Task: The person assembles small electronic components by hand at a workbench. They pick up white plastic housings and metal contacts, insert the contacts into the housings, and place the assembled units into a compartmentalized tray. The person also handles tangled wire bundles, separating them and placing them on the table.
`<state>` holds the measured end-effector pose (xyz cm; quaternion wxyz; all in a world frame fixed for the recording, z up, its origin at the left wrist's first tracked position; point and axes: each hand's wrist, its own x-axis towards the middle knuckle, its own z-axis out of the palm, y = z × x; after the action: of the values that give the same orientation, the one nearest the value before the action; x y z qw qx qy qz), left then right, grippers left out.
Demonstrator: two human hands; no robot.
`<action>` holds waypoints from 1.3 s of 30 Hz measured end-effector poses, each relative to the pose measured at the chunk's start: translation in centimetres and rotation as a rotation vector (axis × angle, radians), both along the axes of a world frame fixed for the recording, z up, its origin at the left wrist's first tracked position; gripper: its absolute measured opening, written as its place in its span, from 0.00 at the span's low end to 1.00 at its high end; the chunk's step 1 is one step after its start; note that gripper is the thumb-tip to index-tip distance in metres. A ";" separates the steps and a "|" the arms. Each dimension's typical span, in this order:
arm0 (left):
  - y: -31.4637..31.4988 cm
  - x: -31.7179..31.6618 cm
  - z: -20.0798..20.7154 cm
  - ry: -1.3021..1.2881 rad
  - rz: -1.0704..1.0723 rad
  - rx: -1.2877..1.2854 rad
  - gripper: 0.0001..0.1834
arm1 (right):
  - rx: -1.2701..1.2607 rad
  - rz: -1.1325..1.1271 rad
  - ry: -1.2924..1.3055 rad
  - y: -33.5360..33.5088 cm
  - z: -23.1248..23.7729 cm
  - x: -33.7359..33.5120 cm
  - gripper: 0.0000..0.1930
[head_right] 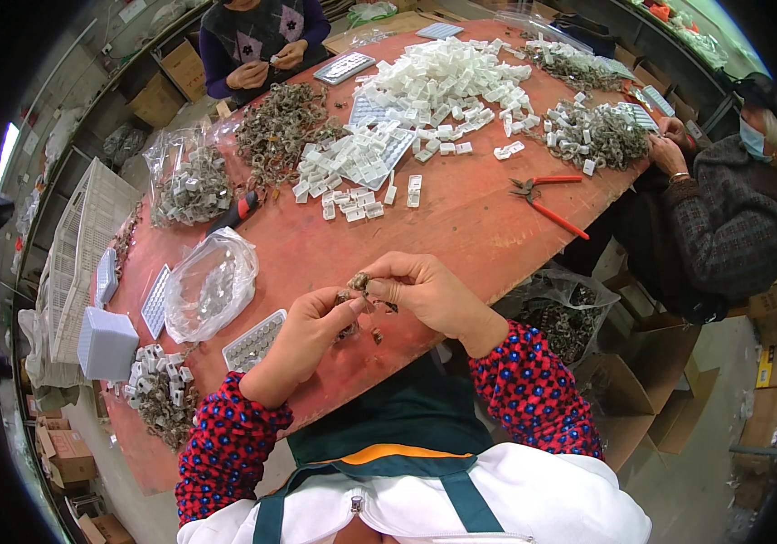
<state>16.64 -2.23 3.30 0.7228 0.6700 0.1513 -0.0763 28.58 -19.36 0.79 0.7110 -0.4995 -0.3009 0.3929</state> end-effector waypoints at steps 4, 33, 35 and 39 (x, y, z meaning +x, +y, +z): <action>0.3 -0.1 0.6 0.088 -0.024 -0.056 0.13 | 0.109 0.049 -0.157 -0.3 0.2 0.2 0.08; -2.8 0.9 1.9 0.229 -0.010 -0.458 0.17 | 0.120 -0.301 0.330 -1.3 0.5 -0.5 0.12; -3.1 0.3 1.6 0.124 0.037 -0.370 0.15 | 0.105 -0.298 0.367 -1.8 0.4 -0.4 0.12; -2.4 0.0 1.3 0.115 0.047 -0.341 0.13 | -0.044 -0.406 0.164 -2.0 0.8 -1.0 0.15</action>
<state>16.66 -4.61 4.58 0.8176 0.5285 0.1931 -0.1222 27.54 -21.40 1.59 0.7866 -0.5317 -0.1266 0.2872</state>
